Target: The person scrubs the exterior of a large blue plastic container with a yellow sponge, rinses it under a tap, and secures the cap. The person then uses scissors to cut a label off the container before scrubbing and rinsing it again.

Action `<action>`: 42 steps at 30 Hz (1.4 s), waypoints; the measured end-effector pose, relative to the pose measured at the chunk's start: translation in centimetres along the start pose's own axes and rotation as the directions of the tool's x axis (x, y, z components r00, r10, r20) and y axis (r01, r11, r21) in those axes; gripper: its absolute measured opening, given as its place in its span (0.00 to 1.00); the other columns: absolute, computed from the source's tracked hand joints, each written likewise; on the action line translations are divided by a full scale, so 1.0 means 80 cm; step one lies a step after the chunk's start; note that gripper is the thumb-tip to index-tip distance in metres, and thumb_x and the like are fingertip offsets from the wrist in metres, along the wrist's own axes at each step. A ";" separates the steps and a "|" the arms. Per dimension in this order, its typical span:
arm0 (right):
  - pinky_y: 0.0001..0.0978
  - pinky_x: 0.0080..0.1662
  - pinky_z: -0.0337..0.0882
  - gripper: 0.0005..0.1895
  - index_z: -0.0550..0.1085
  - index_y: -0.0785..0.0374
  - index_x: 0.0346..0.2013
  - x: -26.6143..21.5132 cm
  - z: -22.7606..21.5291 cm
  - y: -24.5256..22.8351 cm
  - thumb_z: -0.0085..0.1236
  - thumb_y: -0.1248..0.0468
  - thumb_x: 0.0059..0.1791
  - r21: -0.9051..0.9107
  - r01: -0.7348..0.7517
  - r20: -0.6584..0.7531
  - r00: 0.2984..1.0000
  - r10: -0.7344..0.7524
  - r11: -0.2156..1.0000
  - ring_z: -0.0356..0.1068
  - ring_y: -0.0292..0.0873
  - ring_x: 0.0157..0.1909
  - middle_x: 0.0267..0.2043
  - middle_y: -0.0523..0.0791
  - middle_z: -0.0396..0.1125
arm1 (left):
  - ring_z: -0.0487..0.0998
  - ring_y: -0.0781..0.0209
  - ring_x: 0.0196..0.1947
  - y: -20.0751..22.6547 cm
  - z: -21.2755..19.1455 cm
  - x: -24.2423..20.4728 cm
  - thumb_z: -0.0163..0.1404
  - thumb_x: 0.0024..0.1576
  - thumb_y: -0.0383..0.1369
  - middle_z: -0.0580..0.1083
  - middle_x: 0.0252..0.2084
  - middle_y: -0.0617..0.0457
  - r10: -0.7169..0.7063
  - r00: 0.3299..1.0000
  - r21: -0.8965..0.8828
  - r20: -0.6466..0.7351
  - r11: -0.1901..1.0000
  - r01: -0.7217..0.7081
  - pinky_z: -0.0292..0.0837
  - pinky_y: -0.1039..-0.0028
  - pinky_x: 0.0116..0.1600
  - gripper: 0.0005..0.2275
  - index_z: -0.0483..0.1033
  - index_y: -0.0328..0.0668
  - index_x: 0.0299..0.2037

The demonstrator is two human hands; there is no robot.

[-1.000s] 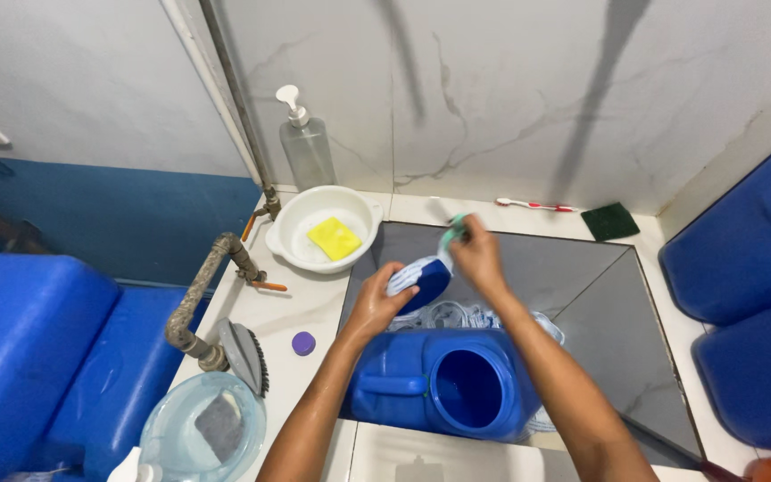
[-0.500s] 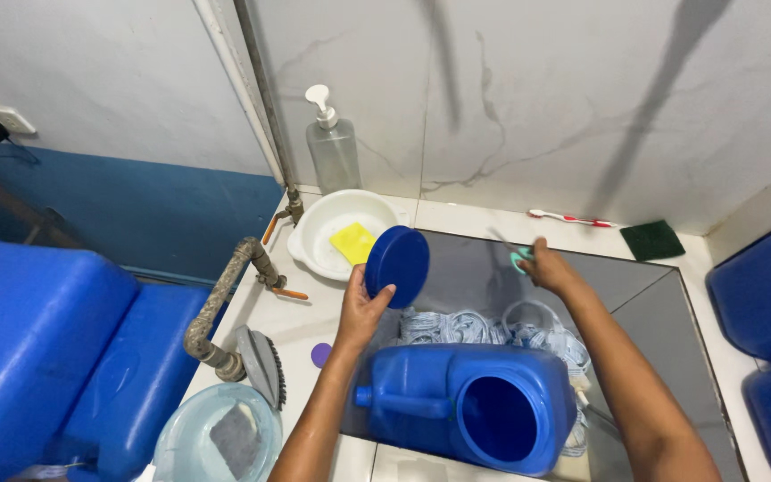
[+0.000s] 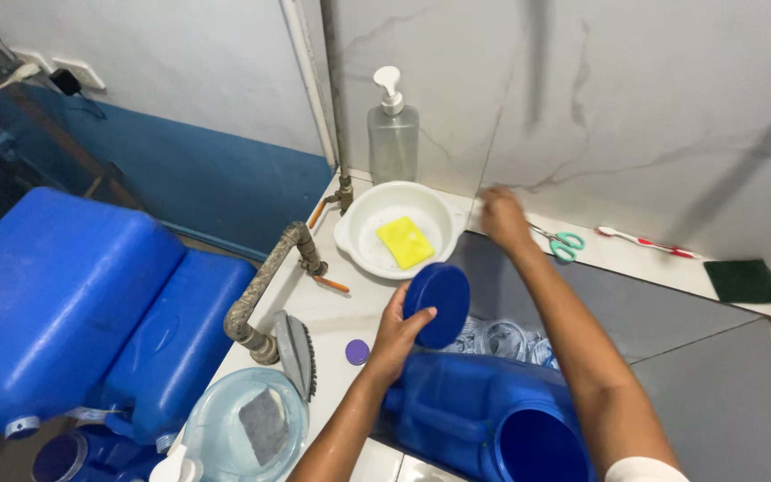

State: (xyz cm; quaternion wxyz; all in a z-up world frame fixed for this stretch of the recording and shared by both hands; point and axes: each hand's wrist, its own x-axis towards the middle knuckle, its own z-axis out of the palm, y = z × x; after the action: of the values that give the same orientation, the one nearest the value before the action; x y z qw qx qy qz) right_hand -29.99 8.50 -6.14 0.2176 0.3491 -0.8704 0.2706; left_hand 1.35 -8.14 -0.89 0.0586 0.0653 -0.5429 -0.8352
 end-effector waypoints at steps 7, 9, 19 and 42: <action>0.46 0.62 0.62 0.51 0.47 0.44 0.75 0.042 0.123 -0.191 0.66 0.44 0.46 -0.231 -0.160 0.802 0.527 0.280 0.960 0.60 0.67 0.62 0.72 0.70 0.40 | 0.75 0.55 0.55 -0.055 -0.005 -0.004 0.48 0.53 0.24 0.73 0.55 0.48 -0.332 0.939 -0.259 -0.089 0.918 0.300 0.74 0.60 0.58 0.27 0.63 0.47 0.65; 0.46 0.63 0.64 0.40 0.57 0.43 0.73 0.047 0.133 -0.210 0.60 0.50 0.48 -0.118 -0.109 0.741 0.652 0.161 0.987 0.64 0.63 0.63 0.70 0.65 0.51 | 0.75 0.53 0.56 -0.059 -0.003 -0.002 0.48 0.56 0.26 0.72 0.55 0.49 -0.395 0.916 -0.304 -0.077 0.884 0.356 0.75 0.56 0.58 0.24 0.62 0.46 0.65; 0.53 0.57 0.67 0.31 0.65 0.49 0.67 -0.101 -0.091 -0.190 0.57 0.56 0.48 0.156 -0.117 0.384 0.922 0.049 0.981 0.64 0.67 0.57 0.61 0.62 0.59 | 0.77 0.53 0.58 -0.091 0.005 0.049 0.43 0.61 0.50 0.73 0.61 0.47 -0.351 0.923 -0.659 0.159 0.658 0.364 0.72 0.56 0.61 0.27 0.65 0.43 0.66; 0.54 0.55 0.63 0.15 0.66 0.70 0.51 -0.179 -0.116 -0.225 0.45 0.60 0.56 0.064 -0.051 -0.031 0.998 0.054 0.997 0.61 0.64 0.52 0.49 0.59 0.60 | 0.73 0.55 0.64 -0.097 0.062 0.035 0.37 0.68 0.44 0.73 0.63 0.50 -0.366 0.930 -0.442 0.047 0.827 0.348 0.70 0.60 0.66 0.19 0.68 0.46 0.64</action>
State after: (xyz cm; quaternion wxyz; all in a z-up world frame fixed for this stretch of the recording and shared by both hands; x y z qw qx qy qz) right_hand -5.70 10.30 -1.46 0.2135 0.3283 -0.8665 0.3094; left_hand -2.51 -0.99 -6.15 -0.0743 0.1670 -0.3157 -0.9311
